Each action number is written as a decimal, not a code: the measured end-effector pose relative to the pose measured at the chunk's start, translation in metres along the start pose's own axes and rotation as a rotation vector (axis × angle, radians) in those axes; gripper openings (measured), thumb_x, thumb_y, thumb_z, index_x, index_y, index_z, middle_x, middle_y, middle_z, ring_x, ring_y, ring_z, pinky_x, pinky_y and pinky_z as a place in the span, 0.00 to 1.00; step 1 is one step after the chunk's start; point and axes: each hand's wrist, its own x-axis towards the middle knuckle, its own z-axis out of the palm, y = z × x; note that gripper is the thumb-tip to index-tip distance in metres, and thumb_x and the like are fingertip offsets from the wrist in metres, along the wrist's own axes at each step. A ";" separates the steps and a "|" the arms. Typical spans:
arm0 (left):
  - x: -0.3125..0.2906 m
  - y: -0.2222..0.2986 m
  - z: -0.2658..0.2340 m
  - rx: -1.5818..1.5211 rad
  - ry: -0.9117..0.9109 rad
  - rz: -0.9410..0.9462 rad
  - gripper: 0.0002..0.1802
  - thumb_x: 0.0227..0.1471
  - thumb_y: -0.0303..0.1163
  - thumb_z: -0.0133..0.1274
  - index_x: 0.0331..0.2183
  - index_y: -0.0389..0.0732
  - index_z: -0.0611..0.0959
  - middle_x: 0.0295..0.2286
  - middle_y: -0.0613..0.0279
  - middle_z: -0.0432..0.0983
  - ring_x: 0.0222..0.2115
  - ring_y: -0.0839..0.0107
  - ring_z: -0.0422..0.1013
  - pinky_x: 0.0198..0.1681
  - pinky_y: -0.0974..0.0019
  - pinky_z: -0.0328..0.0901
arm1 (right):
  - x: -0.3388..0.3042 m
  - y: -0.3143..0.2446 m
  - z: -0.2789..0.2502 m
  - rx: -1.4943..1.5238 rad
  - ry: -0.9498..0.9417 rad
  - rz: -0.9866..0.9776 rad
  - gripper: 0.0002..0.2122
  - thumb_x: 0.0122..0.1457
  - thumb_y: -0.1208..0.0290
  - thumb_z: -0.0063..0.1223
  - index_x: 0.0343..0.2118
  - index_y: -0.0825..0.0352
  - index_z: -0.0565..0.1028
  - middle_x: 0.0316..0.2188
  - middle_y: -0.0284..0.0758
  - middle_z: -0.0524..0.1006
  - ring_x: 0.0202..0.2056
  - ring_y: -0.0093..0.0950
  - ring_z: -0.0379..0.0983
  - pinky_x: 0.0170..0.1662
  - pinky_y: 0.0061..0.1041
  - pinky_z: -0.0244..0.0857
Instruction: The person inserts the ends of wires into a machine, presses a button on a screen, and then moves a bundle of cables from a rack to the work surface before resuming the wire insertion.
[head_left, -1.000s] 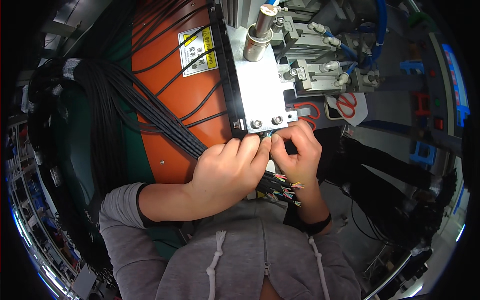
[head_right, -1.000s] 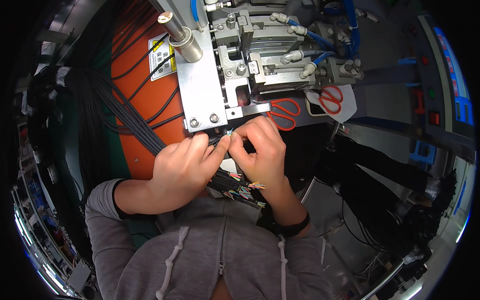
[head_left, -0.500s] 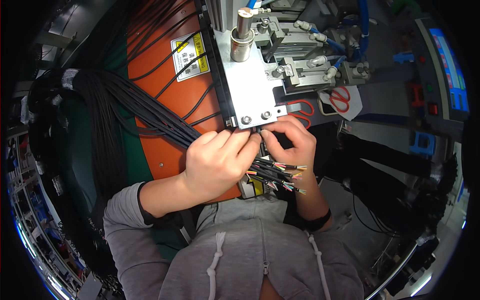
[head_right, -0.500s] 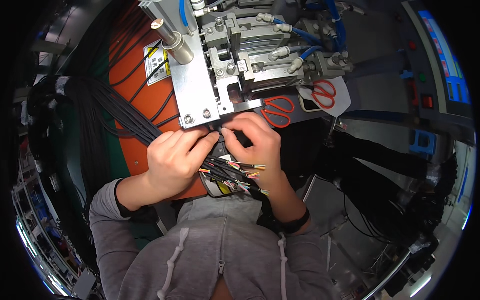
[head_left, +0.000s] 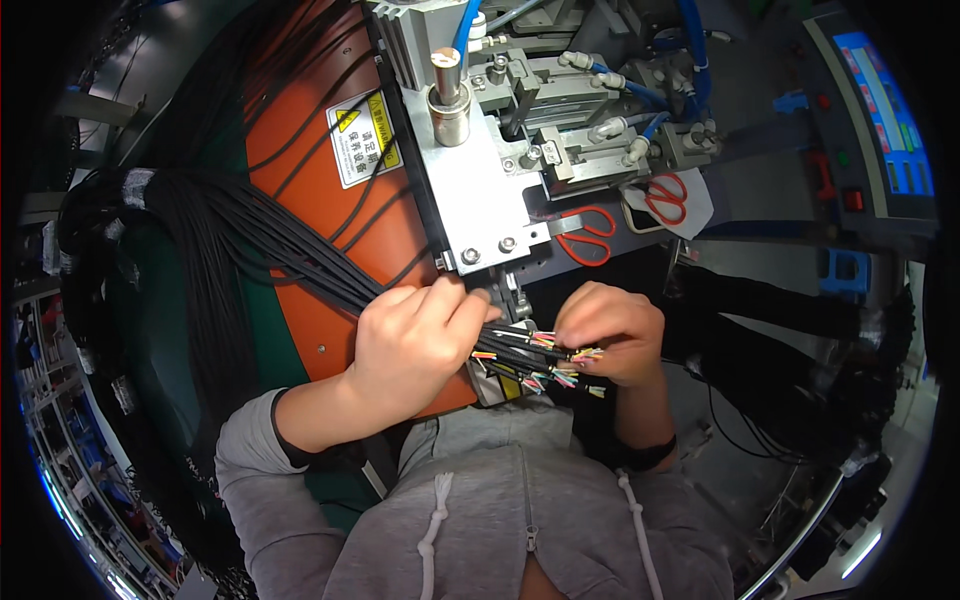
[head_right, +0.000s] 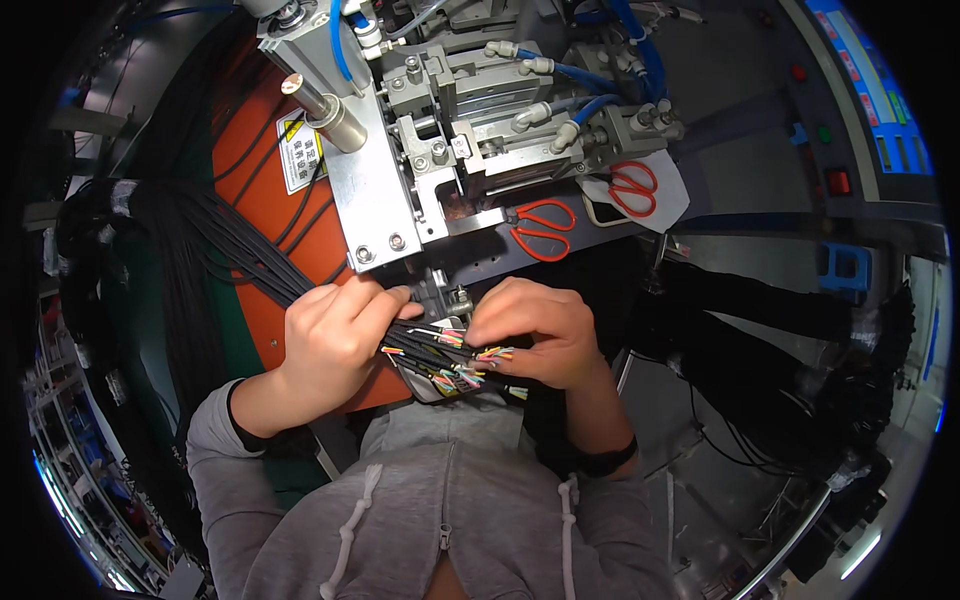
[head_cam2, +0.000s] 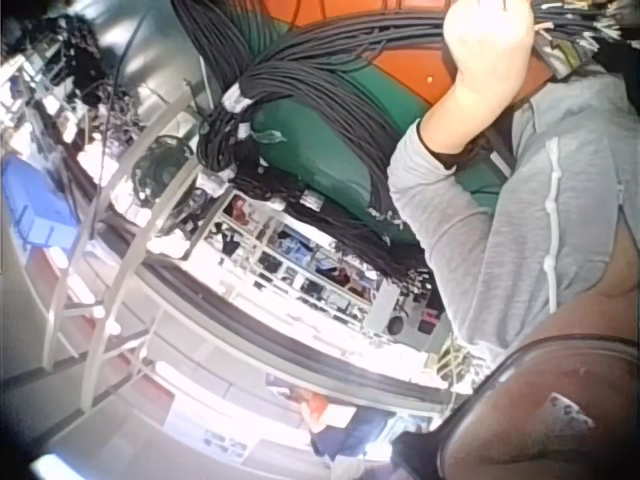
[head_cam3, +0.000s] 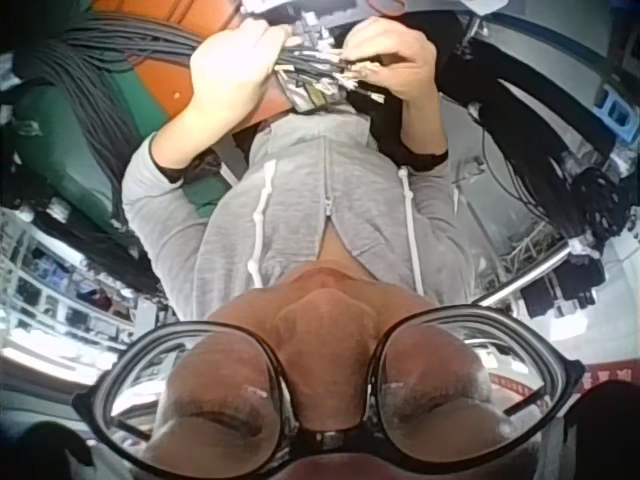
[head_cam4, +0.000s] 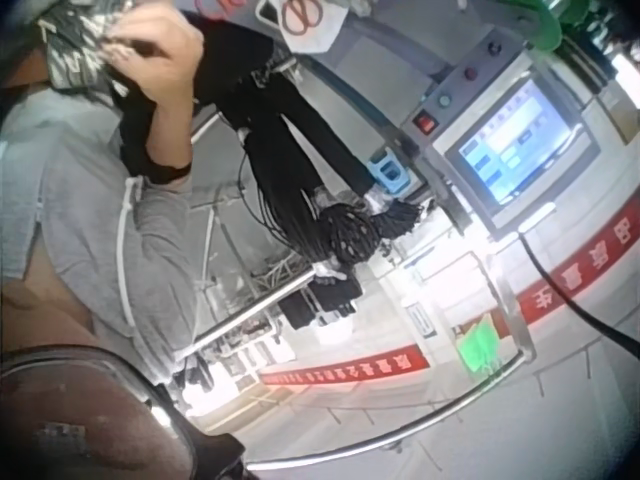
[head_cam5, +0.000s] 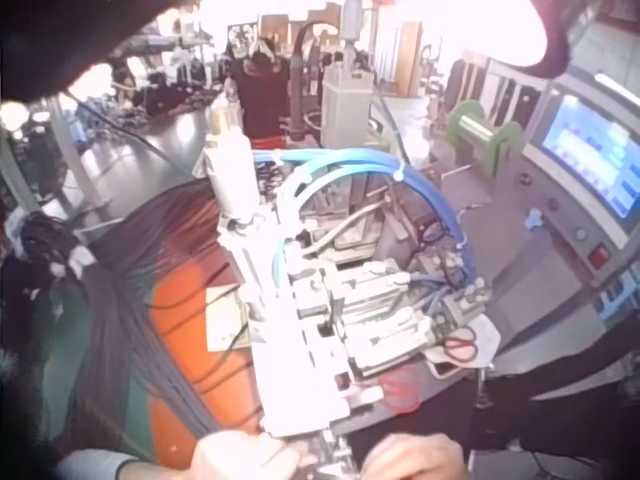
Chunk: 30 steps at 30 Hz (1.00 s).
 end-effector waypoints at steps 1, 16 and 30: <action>0.002 -0.002 -0.001 -0.062 0.007 0.035 0.03 0.41 0.28 0.57 0.25 0.43 0.81 0.19 0.70 0.65 0.17 0.76 0.67 0.22 0.71 0.60 | -0.003 -0.001 0.000 0.002 0.025 0.001 0.10 0.43 0.82 0.67 0.31 0.72 0.80 0.29 0.41 0.80 0.32 0.32 0.77 0.35 0.27 0.69; 0.004 0.002 -0.010 -0.301 0.160 0.059 0.13 0.40 0.30 0.64 0.31 0.36 0.83 0.22 0.62 0.76 0.19 0.70 0.73 0.20 0.69 0.62 | 0.015 -0.006 0.058 -0.089 0.481 0.118 0.08 0.48 0.82 0.65 0.33 0.71 0.78 0.31 0.40 0.80 0.31 0.26 0.77 0.36 0.21 0.69; -0.001 0.002 -0.002 -0.194 0.133 0.060 0.10 0.40 0.29 0.60 0.29 0.36 0.80 0.21 0.64 0.68 0.18 0.71 0.68 0.18 0.68 0.59 | 0.026 -0.008 0.050 -0.742 0.301 -0.121 0.09 0.42 0.83 0.66 0.26 0.69 0.77 0.25 0.35 0.76 0.29 0.30 0.74 0.34 0.24 0.66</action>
